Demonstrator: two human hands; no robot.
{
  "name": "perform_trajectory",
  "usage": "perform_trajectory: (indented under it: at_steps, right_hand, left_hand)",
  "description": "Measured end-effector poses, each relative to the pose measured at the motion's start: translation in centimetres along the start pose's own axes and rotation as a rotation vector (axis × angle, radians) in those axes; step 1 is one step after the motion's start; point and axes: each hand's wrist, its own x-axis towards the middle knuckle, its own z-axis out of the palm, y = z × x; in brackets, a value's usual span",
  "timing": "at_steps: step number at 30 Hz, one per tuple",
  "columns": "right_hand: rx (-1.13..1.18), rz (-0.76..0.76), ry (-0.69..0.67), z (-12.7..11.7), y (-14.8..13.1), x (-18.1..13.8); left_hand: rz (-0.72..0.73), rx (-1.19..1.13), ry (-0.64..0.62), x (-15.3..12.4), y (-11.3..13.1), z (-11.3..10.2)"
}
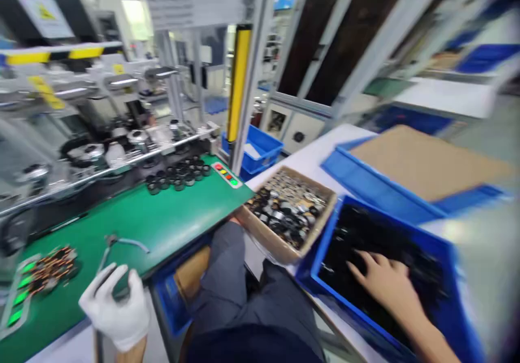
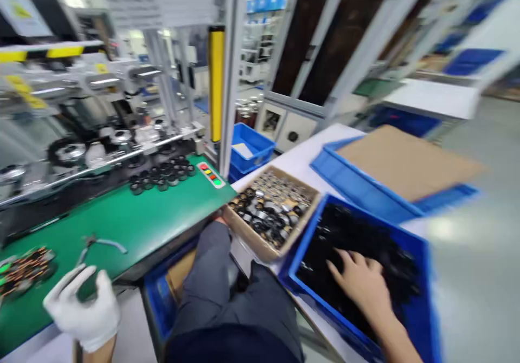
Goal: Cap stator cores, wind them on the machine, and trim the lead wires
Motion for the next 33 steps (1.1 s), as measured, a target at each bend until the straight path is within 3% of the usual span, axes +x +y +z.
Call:
perform_trajectory:
  at_steps: [2, 6, 12, 17, 20, 23, 27, 33]
  right_hand:
    - [-0.119, 0.083, -0.091, 0.9, 1.6, -0.4]
    - [-0.236, 0.157, -0.239, 2.5, 3.7, 0.5]
    - [-0.165, 0.135, -0.343, 4.1, 4.7, 1.4]
    - [0.016, 0.154, -0.301, 4.6, 4.7, 0.2]
    - [0.162, 0.189, -0.249, 4.1, 4.2, -0.6]
    - [0.348, 0.241, -0.19, 3.2, 3.8, -0.8]
    - [0.685, 0.402, -0.088, 2.0, 4.2, -0.2]
    - [1.275, 0.738, -0.104, -0.1, 5.3, 2.0]
  left_hand:
    - [0.07, -0.151, -0.09, -1.6, 2.7, 1.7]
    - [0.207, -0.339, -0.444, -3.2, 8.1, 6.4]
    - [0.359, -0.513, -0.88, -2.0, 15.9, 14.2]
    - [0.567, -0.352, -1.148, -0.4, 27.0, 22.3]
    - [0.679, -0.253, -1.238, -1.0, 34.3, 28.3]
    - [0.771, -0.112, -1.332, -2.3, 39.9, 33.3]
    - [0.858, 0.044, -1.445, -3.6, 43.4, 36.9]
    - [0.892, 0.038, -1.503, -3.6, 43.8, 37.5]
